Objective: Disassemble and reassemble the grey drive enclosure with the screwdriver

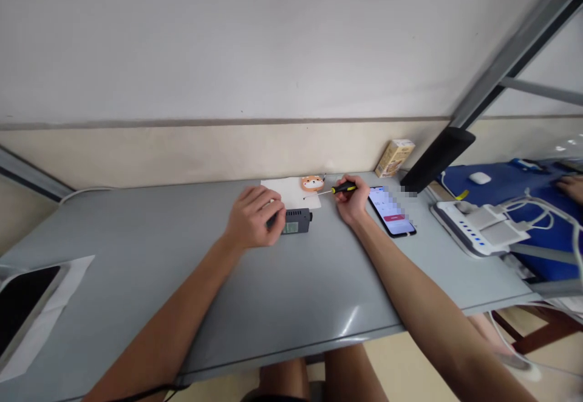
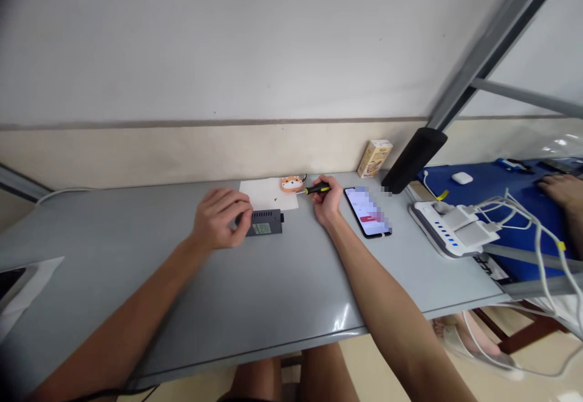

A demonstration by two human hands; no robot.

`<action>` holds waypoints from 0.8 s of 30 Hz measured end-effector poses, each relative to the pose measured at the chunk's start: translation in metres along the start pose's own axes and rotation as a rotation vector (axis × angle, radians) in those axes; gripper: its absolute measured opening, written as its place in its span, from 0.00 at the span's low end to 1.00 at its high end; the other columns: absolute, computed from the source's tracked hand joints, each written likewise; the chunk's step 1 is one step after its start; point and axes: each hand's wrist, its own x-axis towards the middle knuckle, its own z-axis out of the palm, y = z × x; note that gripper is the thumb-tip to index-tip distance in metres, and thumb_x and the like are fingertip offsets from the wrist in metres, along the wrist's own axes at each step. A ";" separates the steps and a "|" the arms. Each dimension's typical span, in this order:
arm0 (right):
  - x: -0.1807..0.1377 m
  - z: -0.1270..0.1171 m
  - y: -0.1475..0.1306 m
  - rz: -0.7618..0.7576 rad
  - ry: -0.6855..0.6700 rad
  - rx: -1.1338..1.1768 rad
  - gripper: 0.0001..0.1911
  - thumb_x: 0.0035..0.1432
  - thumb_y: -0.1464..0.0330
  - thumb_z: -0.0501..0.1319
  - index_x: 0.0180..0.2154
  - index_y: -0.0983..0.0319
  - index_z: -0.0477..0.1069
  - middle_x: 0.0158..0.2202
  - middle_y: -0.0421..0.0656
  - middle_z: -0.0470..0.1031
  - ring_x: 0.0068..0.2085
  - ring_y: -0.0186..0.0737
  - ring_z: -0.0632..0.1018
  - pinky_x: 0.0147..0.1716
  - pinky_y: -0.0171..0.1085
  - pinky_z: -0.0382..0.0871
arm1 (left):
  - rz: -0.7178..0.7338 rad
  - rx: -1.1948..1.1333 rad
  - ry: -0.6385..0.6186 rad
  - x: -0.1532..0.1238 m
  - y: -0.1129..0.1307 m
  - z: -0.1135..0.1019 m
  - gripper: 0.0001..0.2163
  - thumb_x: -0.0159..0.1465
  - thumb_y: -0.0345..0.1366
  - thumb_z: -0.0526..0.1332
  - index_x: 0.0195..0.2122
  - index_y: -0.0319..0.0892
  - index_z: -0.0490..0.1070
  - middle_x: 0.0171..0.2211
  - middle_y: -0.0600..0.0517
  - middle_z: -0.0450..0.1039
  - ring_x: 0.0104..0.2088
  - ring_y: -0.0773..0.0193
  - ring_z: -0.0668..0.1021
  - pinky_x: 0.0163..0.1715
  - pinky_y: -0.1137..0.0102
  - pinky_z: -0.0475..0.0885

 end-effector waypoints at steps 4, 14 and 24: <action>0.000 0.000 0.000 0.029 -0.028 -0.019 0.11 0.46 0.63 0.62 0.23 0.59 0.62 0.19 0.36 0.66 0.16 0.27 0.60 0.11 0.32 0.48 | 0.056 0.002 -0.042 -0.002 0.017 0.012 0.05 0.61 0.32 0.62 0.37 0.46 0.75 0.38 0.50 0.80 0.38 0.56 0.79 0.40 0.58 0.69; -0.006 0.004 -0.003 0.087 -0.068 -0.009 0.07 0.43 0.66 0.60 0.23 0.60 0.62 0.19 0.37 0.62 0.19 0.28 0.61 0.12 0.30 0.41 | 0.040 0.036 -0.024 -0.012 0.026 0.014 0.11 0.63 0.28 0.65 0.46 0.47 0.75 0.43 0.53 0.82 0.42 0.58 0.80 0.45 0.61 0.69; -0.008 0.007 -0.002 0.081 -0.106 -0.036 0.07 0.42 0.66 0.60 0.22 0.60 0.61 0.19 0.36 0.61 0.19 0.27 0.61 0.13 0.31 0.41 | 0.044 0.045 0.000 -0.011 0.029 0.015 0.08 0.65 0.30 0.66 0.44 0.45 0.76 0.42 0.53 0.82 0.42 0.59 0.81 0.44 0.62 0.70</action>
